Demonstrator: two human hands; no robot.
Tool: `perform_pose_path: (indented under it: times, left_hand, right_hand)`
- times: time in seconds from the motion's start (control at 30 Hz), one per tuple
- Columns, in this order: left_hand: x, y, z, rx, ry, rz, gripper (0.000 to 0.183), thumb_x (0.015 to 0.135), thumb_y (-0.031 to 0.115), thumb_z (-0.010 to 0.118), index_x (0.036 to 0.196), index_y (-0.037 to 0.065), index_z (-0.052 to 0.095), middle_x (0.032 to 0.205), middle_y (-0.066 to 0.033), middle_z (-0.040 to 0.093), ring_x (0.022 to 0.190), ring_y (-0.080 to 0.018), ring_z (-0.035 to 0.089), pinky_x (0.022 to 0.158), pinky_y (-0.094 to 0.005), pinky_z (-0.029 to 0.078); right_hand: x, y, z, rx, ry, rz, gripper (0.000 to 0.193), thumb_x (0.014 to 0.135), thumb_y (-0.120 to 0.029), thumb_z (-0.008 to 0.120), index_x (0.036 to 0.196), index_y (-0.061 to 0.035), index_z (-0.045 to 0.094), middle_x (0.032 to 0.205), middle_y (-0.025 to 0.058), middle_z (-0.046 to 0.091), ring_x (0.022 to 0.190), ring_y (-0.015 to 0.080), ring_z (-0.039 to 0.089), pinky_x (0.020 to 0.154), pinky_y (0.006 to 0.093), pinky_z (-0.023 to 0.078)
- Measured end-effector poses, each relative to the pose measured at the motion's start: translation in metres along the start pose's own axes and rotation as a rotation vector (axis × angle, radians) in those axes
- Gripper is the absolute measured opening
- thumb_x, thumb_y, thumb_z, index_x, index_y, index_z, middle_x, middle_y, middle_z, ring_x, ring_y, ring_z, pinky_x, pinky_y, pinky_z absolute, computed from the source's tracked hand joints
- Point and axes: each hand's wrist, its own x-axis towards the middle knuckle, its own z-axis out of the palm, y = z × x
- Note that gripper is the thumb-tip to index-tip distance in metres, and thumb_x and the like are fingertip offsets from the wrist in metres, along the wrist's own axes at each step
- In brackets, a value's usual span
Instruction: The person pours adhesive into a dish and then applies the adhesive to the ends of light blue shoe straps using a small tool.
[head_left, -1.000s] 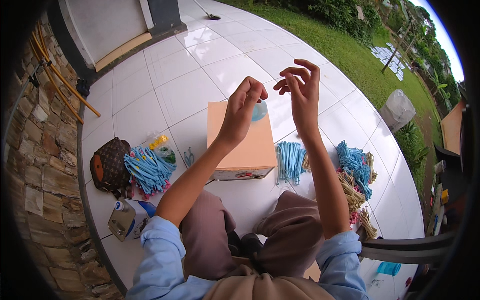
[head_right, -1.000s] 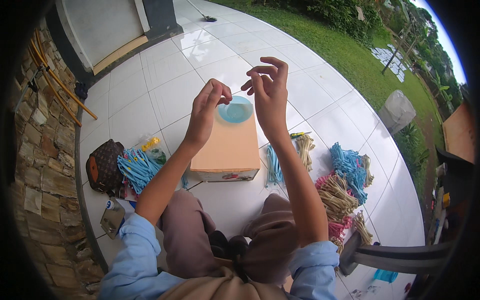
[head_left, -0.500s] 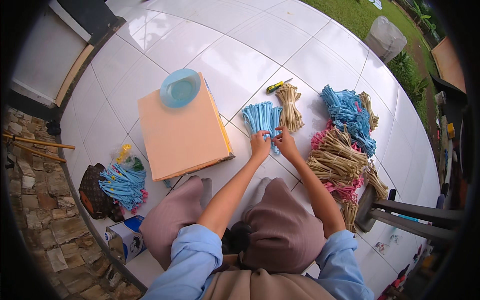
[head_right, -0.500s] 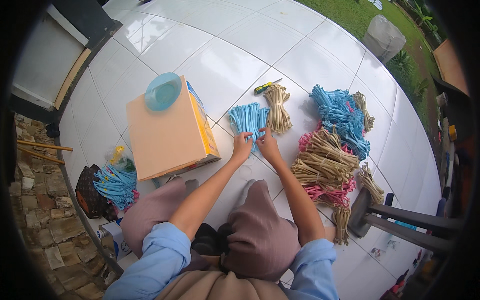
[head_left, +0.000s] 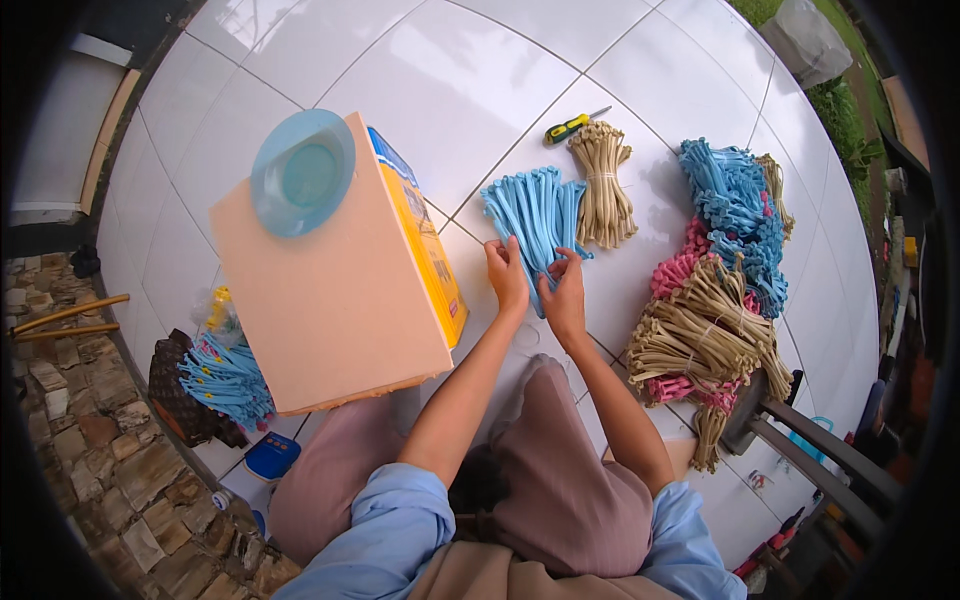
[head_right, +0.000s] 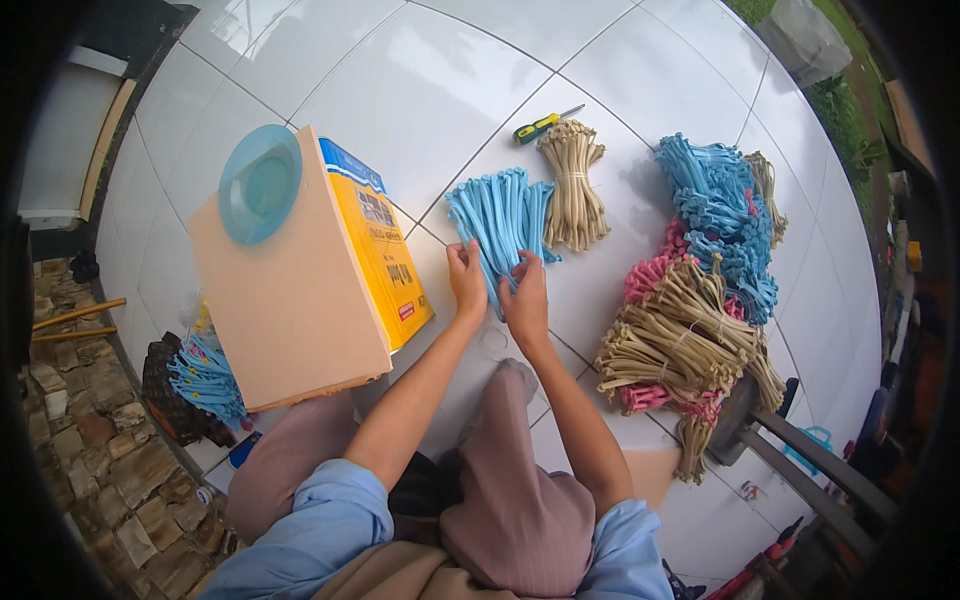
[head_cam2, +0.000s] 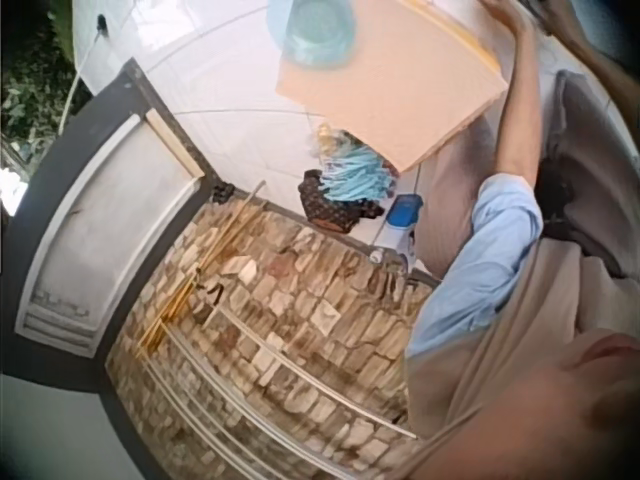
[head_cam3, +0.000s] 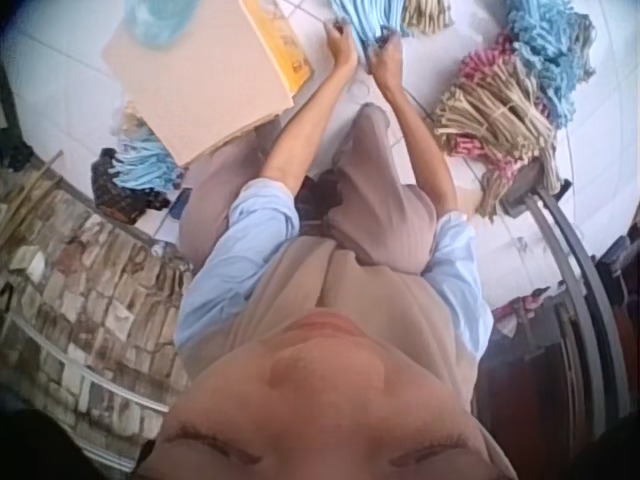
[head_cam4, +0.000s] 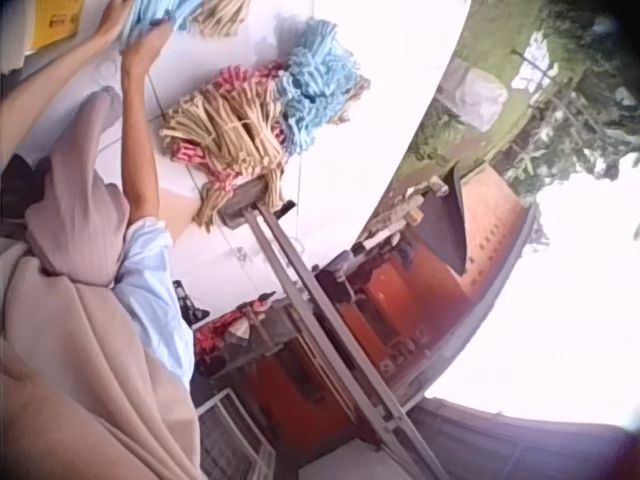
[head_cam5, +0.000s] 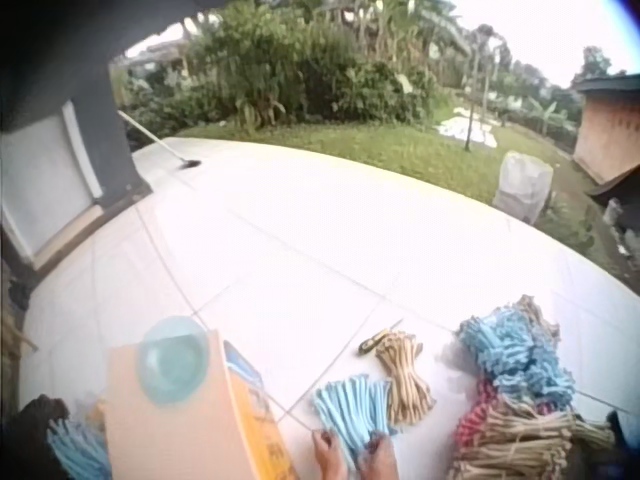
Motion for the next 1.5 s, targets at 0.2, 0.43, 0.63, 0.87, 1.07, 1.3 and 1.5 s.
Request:
perform_pose_path:
  times: [0.2, 0.43, 0.63, 0.87, 1.07, 1.3, 1.5]
  left_hand:
    - [-0.014, 0.031, -0.002, 0.027, -0.013, 0.289, 0.018, 0.094, 0.022, 0.050, 0.095, 0.004, 0.046, 0.107, -0.0093, 0.040, 0.089, -0.0167, 0.047, 0.072, -0.0291, 0.040]
    - [-0.038, 0.080, -0.021, -0.133, -0.265, 0.498, 0.015, 0.091, 0.017, 0.053, 0.095, 0.003, 0.049, 0.110, -0.0105, 0.044, 0.102, -0.0202, 0.050, 0.080, -0.0298, 0.046]
    - [-0.070, 0.101, -0.034, 0.117, -0.458, 0.814, 0.012, 0.084, 0.011, 0.059, 0.093, 0.005, 0.054, 0.114, -0.0147, 0.049, 0.106, -0.0296, 0.051, 0.083, -0.0366, 0.045]
    - [-0.078, 0.127, -0.051, -0.038, -0.240, 0.867, 0.018, 0.093, 0.017, 0.046, 0.101, 0.002, 0.052, 0.107, -0.0156, 0.050, 0.101, -0.0276, 0.048, 0.084, -0.0351, 0.041]
    - [-0.108, 0.260, -0.033, -0.324, -0.518, 0.349, 0.054, 0.098, 0.042, 0.034, 0.083, -0.001, 0.063, 0.064, -0.0019, 0.054, 0.057, -0.0081, 0.050, 0.057, -0.0224, 0.043]
    - [-0.110, 0.356, -0.083, -0.001, -1.013, 0.186, 0.043, 0.096, 0.040, 0.042, 0.105, 0.003, 0.061, 0.079, 0.0012, 0.056, 0.074, -0.0074, 0.054, 0.071, -0.0205, 0.044]
    - [-0.140, 0.356, -0.149, 0.001, -1.010, 0.315, 0.030, 0.097, 0.024, 0.044, 0.112, 0.003, 0.058, 0.075, 0.0039, 0.052, 0.075, -0.0072, 0.052, 0.078, -0.0225, 0.045]
  right_hand:
    - [0.001, -0.009, -0.014, -0.161, 0.171, -0.087, 0.041, 0.082, -0.001, 0.056, 0.121, -0.0015, 0.040, 0.100, 0.0132, 0.056, 0.089, 0.0224, 0.053, 0.083, 0.0374, 0.042]
    - [0.022, -0.069, -0.046, 0.750, -0.028, 0.042, 0.051, 0.089, -0.011, 0.055, 0.130, -0.0036, 0.027, 0.102, 0.0142, 0.059, 0.086, 0.0211, 0.058, 0.081, 0.0315, 0.047]
    - [0.055, -0.107, -0.084, 0.366, -0.194, 0.135, 0.056, 0.084, -0.010, 0.064, 0.128, -0.0051, 0.031, 0.078, 0.0054, 0.058, 0.073, 0.0112, 0.057, 0.068, 0.0249, 0.046]
    - [0.037, -0.162, -0.132, 0.429, -0.039, -0.253, 0.051, 0.083, 0.003, 0.058, 0.127, -0.0025, 0.033, 0.083, 0.0089, 0.059, 0.075, 0.0142, 0.061, 0.069, 0.0259, 0.050]
    - [0.005, -0.232, -0.188, 0.275, 0.181, -0.568, 0.053, 0.082, 0.000, 0.061, 0.128, -0.0068, 0.036, 0.084, 0.0063, 0.063, 0.082, 0.0135, 0.061, 0.073, 0.0259, 0.047]
    - [-0.050, -0.271, -0.181, 0.189, 0.319, -0.734, 0.056, 0.080, 0.002, 0.064, 0.127, -0.0065, 0.036, 0.087, 0.0074, 0.066, 0.074, 0.0148, 0.062, 0.066, 0.0270, 0.049]
    - [-0.080, -0.283, -0.185, 0.617, 0.066, -0.443, 0.050, 0.092, -0.010, 0.050, 0.133, -0.0017, 0.023, 0.104, 0.0170, 0.062, 0.085, 0.0214, 0.065, 0.078, 0.0306, 0.052]
